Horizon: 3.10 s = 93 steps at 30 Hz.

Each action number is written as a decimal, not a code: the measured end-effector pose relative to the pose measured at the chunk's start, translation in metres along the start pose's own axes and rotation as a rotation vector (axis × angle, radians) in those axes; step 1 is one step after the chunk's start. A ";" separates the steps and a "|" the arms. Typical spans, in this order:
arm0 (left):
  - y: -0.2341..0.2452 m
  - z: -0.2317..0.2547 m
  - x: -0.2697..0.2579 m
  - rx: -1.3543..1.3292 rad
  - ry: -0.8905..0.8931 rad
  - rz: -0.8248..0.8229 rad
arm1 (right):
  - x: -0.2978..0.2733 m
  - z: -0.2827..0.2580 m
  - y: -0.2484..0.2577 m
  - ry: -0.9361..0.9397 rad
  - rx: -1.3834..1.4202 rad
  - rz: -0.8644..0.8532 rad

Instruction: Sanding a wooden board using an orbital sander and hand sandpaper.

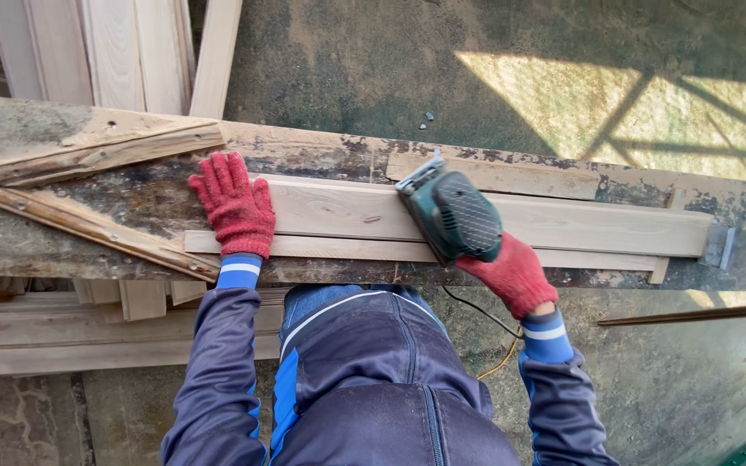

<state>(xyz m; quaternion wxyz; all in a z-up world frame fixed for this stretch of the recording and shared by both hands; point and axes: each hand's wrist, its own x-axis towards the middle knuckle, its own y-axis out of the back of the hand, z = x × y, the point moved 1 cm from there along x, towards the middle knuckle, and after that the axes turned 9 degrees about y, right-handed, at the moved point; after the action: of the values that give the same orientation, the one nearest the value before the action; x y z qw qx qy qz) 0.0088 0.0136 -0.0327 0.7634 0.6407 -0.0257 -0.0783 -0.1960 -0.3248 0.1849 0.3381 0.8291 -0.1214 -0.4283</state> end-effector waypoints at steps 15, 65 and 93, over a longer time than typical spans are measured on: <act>-0.014 -0.089 -0.049 -0.406 0.187 0.250 | 0.035 -0.153 -0.088 0.314 -0.336 -0.297; -0.008 0.087 -0.020 0.123 0.452 0.331 | 0.008 0.249 0.112 -0.035 0.048 0.124; 0.011 0.145 -0.035 0.074 0.111 -0.180 | 0.037 0.041 -0.012 0.205 -0.174 -0.138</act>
<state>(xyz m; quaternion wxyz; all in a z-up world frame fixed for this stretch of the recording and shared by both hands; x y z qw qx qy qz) -0.0446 -0.1201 0.0057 0.7293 0.6715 0.0712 -0.1101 -0.2071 -0.3529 0.1370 0.3892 0.8425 0.0087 -0.3725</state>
